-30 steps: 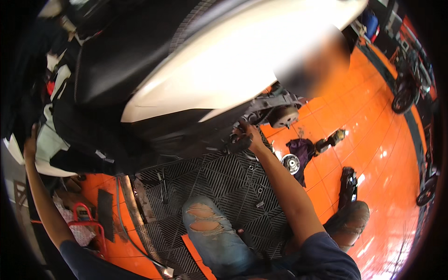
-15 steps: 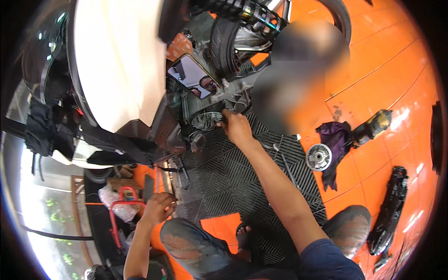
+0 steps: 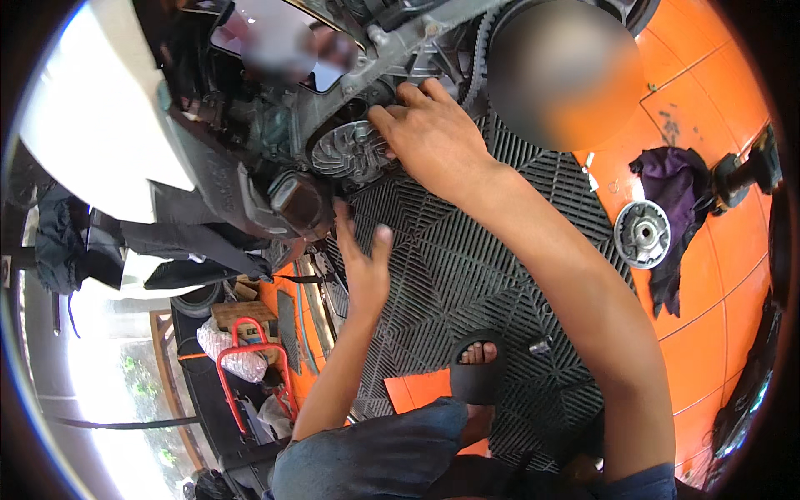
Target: The person sits on the floor of a workshop and works on the exposed engine of a white motorcycle. They handle various metal engine components, including a clutch basket and a fan-like part, fitting them into the engine casing by hand.
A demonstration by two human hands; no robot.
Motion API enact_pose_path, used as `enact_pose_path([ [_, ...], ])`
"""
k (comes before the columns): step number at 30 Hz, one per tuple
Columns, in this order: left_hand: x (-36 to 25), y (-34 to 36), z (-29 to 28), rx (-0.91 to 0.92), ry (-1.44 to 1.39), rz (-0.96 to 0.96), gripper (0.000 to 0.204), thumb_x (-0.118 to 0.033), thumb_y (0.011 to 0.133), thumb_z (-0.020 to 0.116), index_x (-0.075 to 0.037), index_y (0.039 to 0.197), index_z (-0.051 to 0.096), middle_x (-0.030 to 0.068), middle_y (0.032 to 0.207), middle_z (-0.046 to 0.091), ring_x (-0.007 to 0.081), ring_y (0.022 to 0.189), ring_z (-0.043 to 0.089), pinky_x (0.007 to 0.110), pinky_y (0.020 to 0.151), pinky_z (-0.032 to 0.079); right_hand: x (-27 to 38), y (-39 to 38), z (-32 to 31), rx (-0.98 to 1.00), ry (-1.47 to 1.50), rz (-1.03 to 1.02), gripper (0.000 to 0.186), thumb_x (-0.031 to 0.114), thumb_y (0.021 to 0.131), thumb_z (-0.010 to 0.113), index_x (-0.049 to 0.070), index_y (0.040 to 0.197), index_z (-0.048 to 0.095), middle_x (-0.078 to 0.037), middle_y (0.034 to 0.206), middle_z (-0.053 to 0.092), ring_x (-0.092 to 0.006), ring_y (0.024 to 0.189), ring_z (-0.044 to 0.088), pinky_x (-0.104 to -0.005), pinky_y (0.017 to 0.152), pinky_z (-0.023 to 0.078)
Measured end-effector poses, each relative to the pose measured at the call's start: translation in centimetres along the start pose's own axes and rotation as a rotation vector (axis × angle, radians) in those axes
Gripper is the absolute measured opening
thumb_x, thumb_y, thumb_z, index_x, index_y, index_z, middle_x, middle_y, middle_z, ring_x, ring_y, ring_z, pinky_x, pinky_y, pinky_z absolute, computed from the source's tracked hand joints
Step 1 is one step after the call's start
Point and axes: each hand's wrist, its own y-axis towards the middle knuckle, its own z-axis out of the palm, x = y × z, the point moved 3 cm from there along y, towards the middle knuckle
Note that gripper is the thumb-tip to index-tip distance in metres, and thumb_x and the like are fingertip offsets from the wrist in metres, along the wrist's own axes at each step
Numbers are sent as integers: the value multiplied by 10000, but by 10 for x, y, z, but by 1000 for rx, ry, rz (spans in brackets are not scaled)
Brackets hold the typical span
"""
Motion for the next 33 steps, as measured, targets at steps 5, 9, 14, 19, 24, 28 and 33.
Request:
enact_pose_path([
  [5, 3, 66, 19, -336, -102, 186, 850, -543, 1067, 437, 44, 1604, 138, 231, 1675, 161, 310, 1547, 202, 424, 1264, 135, -14, -10, 8, 214, 158, 266, 193, 127, 810, 695, 39, 982, 704, -150, 844, 750, -327, 919, 715, -423, 915, 487],
  [9, -5, 94, 14, -361, -215, 361, 866, -580, 1059, 422, 47, 1596, 158, 223, 1659, 181, 307, 1529, 229, 424, 1260, 157, -19, -9, 6, 82, 200, 247, 135, 82, 771, 715, 30, 896, 703, -157, 864, 745, -322, 931, 713, -432, 940, 491],
  [14, 8, 105, 8, -382, -264, 486, 863, -595, 1044, 452, 42, 1576, 213, 221, 1619, 271, 320, 1490, 303, 438, 1240, 217, -11, -14, 12, -29, 166, 177, 120, 109, 813, 667, 58, 920, 688, -129, 890, 743, -284, 965, 712, -414, 953, 488],
  [19, -17, 120, 9, -513, -31, 630, 745, -536, 1059, 468, 59, 1495, 360, 213, 1521, 431, 325, 1402, 431, 443, 1193, 300, -8, -10, 20, 157, 106, 244, 153, 102, 833, 629, 62, 976, 667, -141, 749, 722, -286, 846, 741, -409, 959, 490],
  [24, -12, 127, 8, -632, 121, 720, 666, -477, 1075, 457, 78, 1443, 431, 238, 1427, 536, 346, 1312, 531, 457, 1139, 376, -11, -9, 21, -9, 97, 177, 166, 94, 812, 632, 35, 967, 647, -151, 706, 705, -318, 791, 732, -415, 941, 497],
  [28, -13, 125, 13, -629, 94, 652, 638, -437, 1084, 431, 87, 1447, 415, 257, 1446, 519, 357, 1337, 516, 458, 1147, 367, -13, -11, 24, -112, 112, 154, 194, 35, 763, 659, 28, 956, 635, -152, 708, 698, -323, 816, 720, -416, 928, 480],
  [33, -12, 125, 12, -627, 166, 684, 639, -416, 1089, 392, 98, 1468, 378, 280, 1458, 493, 379, 1356, 497, 467, 1155, 357, -13, -12, 19, -136, 167, 118, 236, 15, 723, 707, 47, 953, 662, -136, 752, 710, -291, 873, 713, -402, 927, 458],
])
